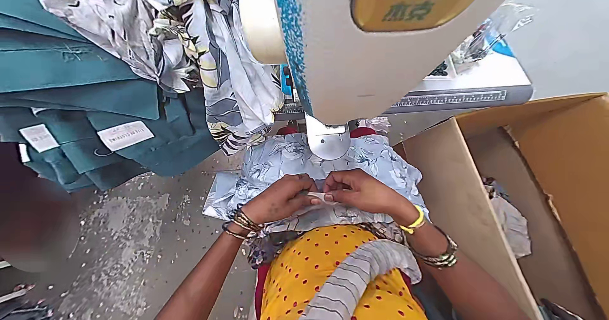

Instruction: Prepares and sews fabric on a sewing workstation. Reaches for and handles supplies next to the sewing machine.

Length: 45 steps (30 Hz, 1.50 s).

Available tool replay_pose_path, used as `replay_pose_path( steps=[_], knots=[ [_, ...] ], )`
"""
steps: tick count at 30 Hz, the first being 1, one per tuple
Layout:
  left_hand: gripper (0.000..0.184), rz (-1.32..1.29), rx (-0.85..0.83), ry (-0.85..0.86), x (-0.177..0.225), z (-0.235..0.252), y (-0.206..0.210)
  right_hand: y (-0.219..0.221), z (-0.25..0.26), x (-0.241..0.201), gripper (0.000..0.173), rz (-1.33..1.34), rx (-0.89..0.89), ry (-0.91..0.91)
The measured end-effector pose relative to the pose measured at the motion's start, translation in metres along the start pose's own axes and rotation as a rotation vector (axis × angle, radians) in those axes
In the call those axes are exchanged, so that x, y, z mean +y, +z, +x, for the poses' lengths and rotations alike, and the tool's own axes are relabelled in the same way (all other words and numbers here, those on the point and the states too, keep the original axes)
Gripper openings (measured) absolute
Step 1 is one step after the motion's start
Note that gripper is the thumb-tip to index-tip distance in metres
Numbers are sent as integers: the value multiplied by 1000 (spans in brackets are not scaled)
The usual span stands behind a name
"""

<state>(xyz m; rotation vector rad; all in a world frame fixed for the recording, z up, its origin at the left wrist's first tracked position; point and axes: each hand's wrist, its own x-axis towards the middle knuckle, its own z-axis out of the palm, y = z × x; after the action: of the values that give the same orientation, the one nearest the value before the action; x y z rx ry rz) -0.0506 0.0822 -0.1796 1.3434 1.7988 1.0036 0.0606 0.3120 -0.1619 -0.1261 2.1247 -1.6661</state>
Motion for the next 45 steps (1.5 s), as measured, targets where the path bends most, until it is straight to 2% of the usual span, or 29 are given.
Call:
replay_pose_path(
  steps=[3, 6, 9, 11, 16, 20, 24, 37, 45],
  knots=[
    [35, -46, 121, 128, 21, 0, -15, -1, -12, -16, 24, -3, 84, -158],
    [35, -58, 244, 172, 40, 5, -36, -14, -17, -39, 30, -104, 311, -308],
    [24, -79, 362, 35, 43, 17, -54, -33, -4, -46, 25, -264, 597, -402],
    [14, -145, 434, -85, 41, 26, -60, -41, 7, -44, 15, -266, 693, -407],
    [13, -297, 597, -202, 52, 36, -58, -45, 18, -47, 15, -73, 727, -339],
    [18, -344, 702, -160, 52, 39, -57, -43, 22, -57, 22, -9, 758, -314],
    [22, -363, 705, -144, 51, 39, -59, -40, 26, -58, 23, 39, 779, -305],
    [19, -287, 716, -215, 60, 40, -60, -41, 28, -58, 26, 200, 782, -273],
    [18, -384, 701, -230, 57, 42, -57, -37, 29, -55, 27, 221, 804, -304]
  ],
)
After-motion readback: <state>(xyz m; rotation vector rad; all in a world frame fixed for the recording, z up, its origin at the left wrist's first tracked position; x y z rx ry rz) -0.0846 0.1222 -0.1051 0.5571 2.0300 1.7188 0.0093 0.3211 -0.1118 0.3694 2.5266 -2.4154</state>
